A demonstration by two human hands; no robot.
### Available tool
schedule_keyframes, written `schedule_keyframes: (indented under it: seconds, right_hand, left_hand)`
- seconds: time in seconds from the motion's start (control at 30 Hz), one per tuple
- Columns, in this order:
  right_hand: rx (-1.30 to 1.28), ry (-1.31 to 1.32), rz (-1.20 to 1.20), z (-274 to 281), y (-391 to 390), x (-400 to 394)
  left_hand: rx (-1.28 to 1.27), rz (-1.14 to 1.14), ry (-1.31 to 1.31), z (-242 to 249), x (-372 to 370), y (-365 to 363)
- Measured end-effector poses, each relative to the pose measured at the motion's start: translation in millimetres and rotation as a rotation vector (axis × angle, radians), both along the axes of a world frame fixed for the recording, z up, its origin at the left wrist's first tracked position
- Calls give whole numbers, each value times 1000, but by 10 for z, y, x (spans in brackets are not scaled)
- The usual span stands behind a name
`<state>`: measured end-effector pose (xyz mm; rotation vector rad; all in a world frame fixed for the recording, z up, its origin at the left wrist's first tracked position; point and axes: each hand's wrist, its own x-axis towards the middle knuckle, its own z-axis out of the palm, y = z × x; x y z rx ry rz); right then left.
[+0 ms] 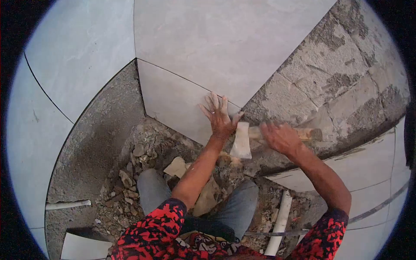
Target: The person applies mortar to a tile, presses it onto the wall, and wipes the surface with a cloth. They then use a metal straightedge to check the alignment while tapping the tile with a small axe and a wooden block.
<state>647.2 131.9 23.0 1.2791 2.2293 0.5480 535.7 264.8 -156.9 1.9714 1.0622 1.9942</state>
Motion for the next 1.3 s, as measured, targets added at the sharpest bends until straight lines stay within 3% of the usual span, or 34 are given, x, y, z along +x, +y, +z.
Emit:
schedule_keyframes:
  seconds: [0.07,0.1,0.17,0.2,0.27,0.7,0.77,0.87,1.0,1.1,1.3]
  right_hand:
    - [12,43,-237,75,16,-56]
    - [19,43,-234,47,19,-6]
    - [164,163,58,-43,16,88]
    - [165,164,59,-37,22,87]
    - [33,102,9,18,83,50]
    - [20,-4,-161,194,272,-143]
    - [-22,2,-45,150,213,-110]
    - [-29,-18,-178,180,239,-150]
    - [-19,74,-168,237,247,-215]
    - [-86,-12,-121,186,243,-190]
    - [-61,146,-339,214,29,-201]
  left_hand:
    - [-43,-20,24,12,-43,-48]
    - [-82,-32,48,33,-56,-41]
    - [-53,-28,44,26,-46,-28]
    - [-29,-25,39,7,-39,-19]
    - [-4,-8,36,-19,-12,15]
    - [52,209,129,-242,149,230]
    - [78,169,81,-209,146,186]
    - [89,123,35,-141,106,138]
    - [37,113,46,-195,130,163]
    - [38,160,113,-263,144,214]
    - [37,70,61,-150,72,115]
